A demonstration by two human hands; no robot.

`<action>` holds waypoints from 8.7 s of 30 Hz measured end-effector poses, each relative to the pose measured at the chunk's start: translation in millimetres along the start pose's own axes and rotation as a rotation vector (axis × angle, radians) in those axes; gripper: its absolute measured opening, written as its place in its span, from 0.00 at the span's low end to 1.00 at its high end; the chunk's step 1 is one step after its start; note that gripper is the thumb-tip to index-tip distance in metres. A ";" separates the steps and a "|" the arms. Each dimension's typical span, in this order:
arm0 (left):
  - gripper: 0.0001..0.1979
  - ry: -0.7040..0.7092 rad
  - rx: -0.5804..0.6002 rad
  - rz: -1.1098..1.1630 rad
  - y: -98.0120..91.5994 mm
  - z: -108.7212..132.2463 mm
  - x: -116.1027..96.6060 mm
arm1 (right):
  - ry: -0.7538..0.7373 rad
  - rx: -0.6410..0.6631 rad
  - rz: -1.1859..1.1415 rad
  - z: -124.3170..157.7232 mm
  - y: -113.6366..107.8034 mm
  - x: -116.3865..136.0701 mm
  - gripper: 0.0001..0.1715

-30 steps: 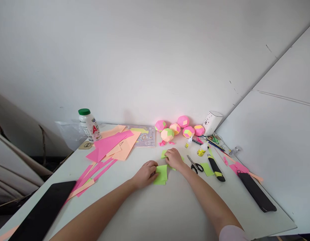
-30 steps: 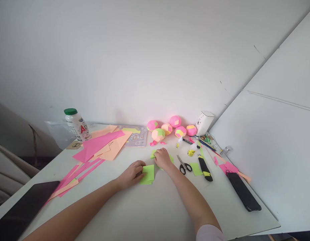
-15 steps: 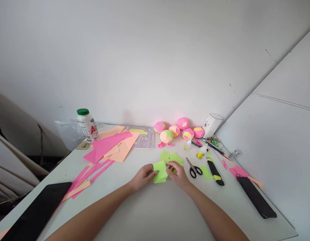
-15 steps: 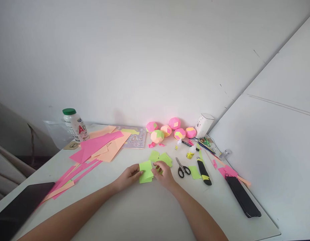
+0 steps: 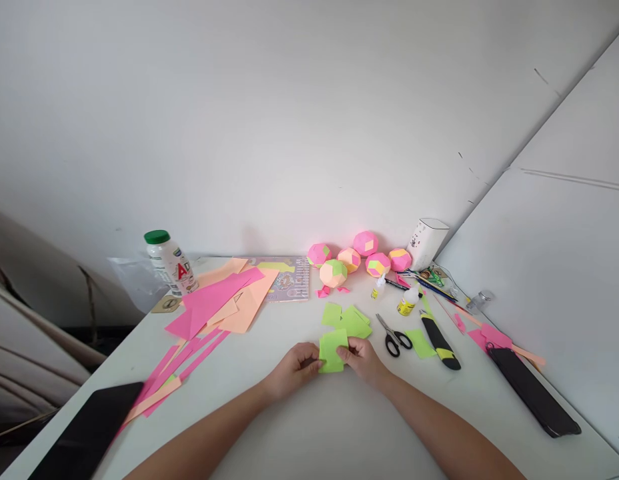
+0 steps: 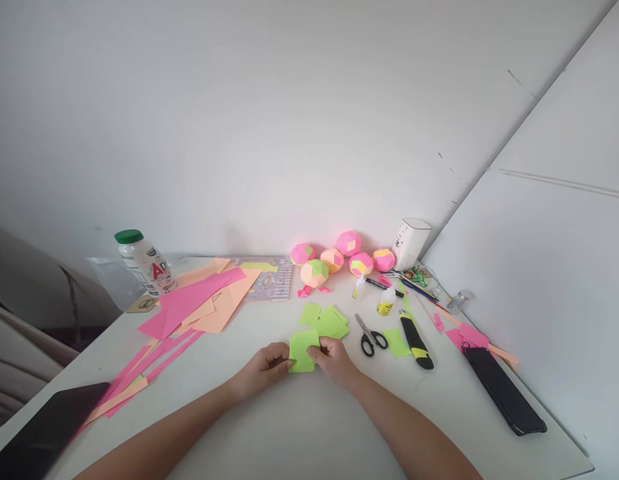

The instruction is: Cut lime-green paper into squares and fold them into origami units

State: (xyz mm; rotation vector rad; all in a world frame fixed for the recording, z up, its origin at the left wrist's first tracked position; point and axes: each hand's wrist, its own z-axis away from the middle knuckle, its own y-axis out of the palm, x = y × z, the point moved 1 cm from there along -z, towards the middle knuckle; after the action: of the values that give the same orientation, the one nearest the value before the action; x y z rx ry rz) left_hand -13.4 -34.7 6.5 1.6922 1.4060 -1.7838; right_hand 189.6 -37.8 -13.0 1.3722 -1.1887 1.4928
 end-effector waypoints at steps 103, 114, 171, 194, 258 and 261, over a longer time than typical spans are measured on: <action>0.21 -0.338 -0.130 0.451 -15.3 6.6 5.0 | -0.485 -0.031 1.205 -7.8 -0.9 14.6 0.20; 0.22 -0.321 -0.132 0.426 -14.7 1.0 11.7 | -0.531 -0.076 1.212 -6.9 -2.8 13.2 0.17; 0.20 -0.311 0.065 0.579 12.7 7.0 -15.6 | 0.113 0.097 -0.078 7.8 15.5 25.5 0.17; 0.15 -0.309 0.098 0.607 5.6 6.6 -15.6 | 0.137 0.185 -0.129 8.2 11.2 27.1 0.14; 0.17 -0.383 0.079 0.627 9.5 4.4 -7.1 | 0.181 0.141 -0.071 8.6 14.2 23.2 0.18; 0.18 -0.382 0.080 0.612 10.1 4.4 -6.8 | 0.182 0.137 -0.072 8.9 13.8 22.5 0.18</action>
State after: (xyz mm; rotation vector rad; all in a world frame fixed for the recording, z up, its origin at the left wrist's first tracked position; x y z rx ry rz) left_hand -6.4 -45.6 7.4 1.4894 0.5785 -1.6839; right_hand 176.0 -51.3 7.3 1.3217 -0.9296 1.6342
